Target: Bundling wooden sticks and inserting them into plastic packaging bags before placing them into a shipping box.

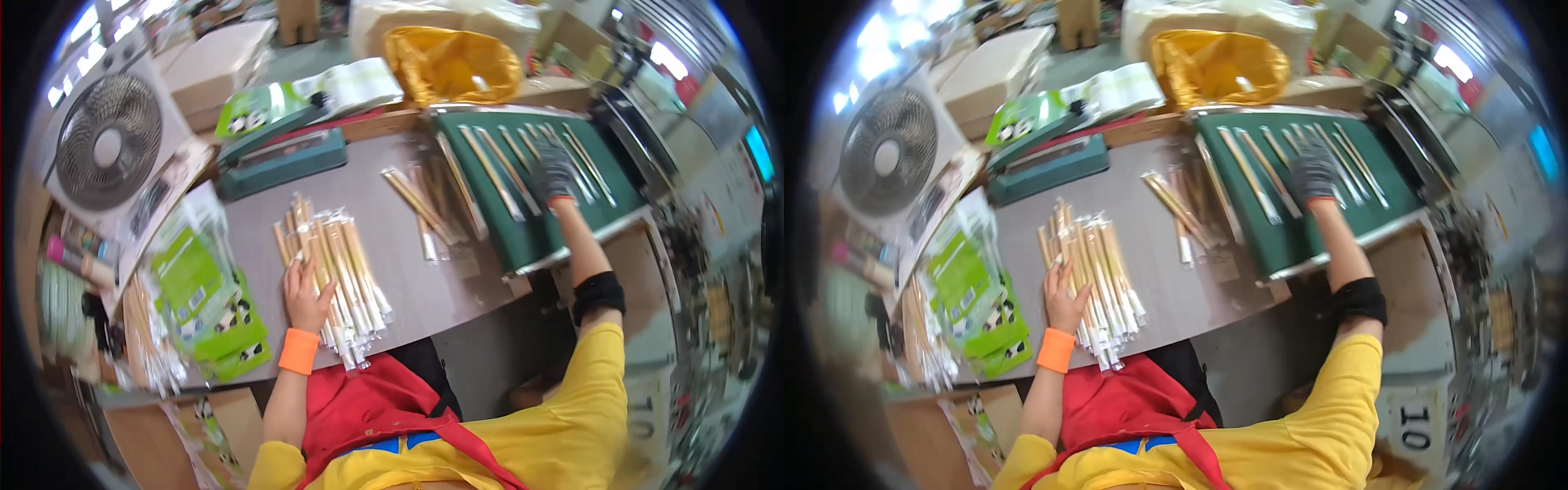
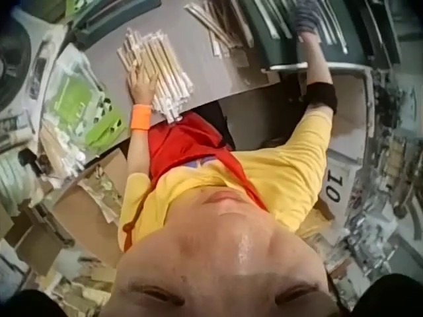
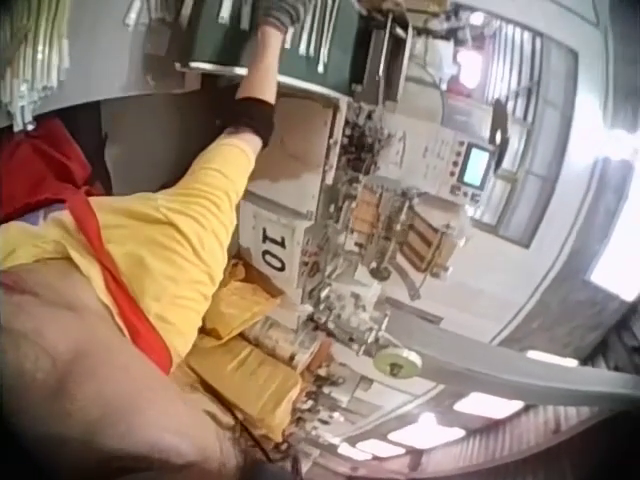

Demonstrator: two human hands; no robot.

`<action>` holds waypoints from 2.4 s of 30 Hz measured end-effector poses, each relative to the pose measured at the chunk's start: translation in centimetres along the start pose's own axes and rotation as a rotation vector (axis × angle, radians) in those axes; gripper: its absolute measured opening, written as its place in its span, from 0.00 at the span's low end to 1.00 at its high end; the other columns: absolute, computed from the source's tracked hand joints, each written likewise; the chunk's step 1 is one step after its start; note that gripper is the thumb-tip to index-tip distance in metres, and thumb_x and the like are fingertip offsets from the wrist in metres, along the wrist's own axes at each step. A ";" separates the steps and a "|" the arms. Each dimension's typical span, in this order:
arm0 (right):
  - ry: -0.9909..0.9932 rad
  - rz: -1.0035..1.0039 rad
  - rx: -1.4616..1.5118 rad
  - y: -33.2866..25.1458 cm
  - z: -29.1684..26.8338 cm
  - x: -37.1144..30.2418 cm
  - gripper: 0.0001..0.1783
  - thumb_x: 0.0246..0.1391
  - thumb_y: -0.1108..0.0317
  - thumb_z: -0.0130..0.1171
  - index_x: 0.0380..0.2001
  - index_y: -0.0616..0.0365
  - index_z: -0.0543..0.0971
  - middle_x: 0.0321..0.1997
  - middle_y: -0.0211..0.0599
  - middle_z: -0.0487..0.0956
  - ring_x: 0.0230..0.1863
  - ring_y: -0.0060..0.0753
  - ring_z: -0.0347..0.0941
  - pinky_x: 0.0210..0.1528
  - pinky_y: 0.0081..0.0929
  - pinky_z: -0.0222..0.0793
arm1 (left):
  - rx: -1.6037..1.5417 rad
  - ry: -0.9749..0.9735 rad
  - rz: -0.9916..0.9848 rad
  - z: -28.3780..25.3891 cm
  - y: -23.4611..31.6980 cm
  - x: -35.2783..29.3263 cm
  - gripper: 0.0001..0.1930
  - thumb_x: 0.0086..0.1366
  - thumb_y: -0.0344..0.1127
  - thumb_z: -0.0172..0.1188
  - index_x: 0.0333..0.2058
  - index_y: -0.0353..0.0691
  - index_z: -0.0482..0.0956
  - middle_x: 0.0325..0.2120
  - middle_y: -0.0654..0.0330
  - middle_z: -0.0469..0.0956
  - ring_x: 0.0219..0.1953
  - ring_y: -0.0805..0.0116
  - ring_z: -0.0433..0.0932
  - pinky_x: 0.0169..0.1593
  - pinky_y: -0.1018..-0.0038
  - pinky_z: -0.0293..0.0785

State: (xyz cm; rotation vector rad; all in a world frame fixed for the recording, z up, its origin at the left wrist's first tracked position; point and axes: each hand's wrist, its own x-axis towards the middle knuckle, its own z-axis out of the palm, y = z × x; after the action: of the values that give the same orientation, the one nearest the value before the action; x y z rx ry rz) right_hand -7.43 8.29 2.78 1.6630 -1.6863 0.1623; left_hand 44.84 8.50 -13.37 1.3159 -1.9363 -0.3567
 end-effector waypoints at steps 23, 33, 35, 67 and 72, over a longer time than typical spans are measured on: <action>-0.222 0.111 0.134 -16.0 -1.6 -0.3 0.12 0.51 0.56 0.54 0.32 0.52 0.77 0.36 0.42 0.77 0.39 0.49 0.72 0.42 0.44 0.69 | -0.025 0.076 -0.025 1.7 -0.7 2.1 0.26 0.55 0.40 0.63 0.53 0.42 0.73 0.54 0.48 0.67 0.55 0.50 0.66 0.58 0.63 0.63; -0.613 0.791 0.484 -17.6 12.4 1.5 0.43 0.43 0.29 0.50 0.45 0.59 0.76 0.42 0.56 0.78 0.42 0.57 0.76 0.46 0.47 0.70 | -0.949 -0.154 -0.575 1.3 -3.7 3.9 0.33 0.60 0.41 0.61 0.59 0.29 0.61 0.59 0.41 0.59 0.58 0.57 0.65 0.55 0.68 0.67; -0.520 0.718 0.710 -25.6 8.1 2.3 0.40 0.46 0.30 0.49 0.43 0.57 0.78 0.41 0.55 0.78 0.44 0.55 0.75 0.46 0.45 0.69 | -1.067 -0.116 -0.704 -1.9 -2.4 3.5 0.37 0.60 0.44 0.60 0.61 0.27 0.56 0.60 0.40 0.58 0.61 0.56 0.61 0.57 0.64 0.66; -1.024 0.132 2.083 -36.9 -15.3 -13.1 0.25 0.43 0.70 0.68 0.47 0.62 0.76 0.46 0.36 0.78 0.47 0.28 0.72 0.54 0.27 0.67 | -0.667 -0.440 -0.553 -5.8 7.5 -14.8 0.42 0.52 0.46 0.69 0.58 0.33 0.55 0.46 0.46 0.74 0.50 0.53 0.75 0.53 0.67 0.69; -0.919 0.263 2.015 -37.0 -14.3 -14.1 0.14 0.51 0.72 0.61 0.42 0.63 0.79 0.41 0.34 0.79 0.42 0.26 0.74 0.48 0.23 0.70 | -0.399 -0.465 -0.204 -13.6 -0.5 -10.1 0.14 0.59 0.45 0.57 0.29 0.40 0.79 0.29 0.52 0.79 0.30 0.55 0.78 0.36 0.65 0.73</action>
State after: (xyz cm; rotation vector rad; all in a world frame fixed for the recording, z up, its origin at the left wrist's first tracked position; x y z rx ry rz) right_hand 30.09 22.39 -10.04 3.0671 -2.5151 2.0401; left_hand 56.81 19.64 -8.81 1.2334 -1.9533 -1.1751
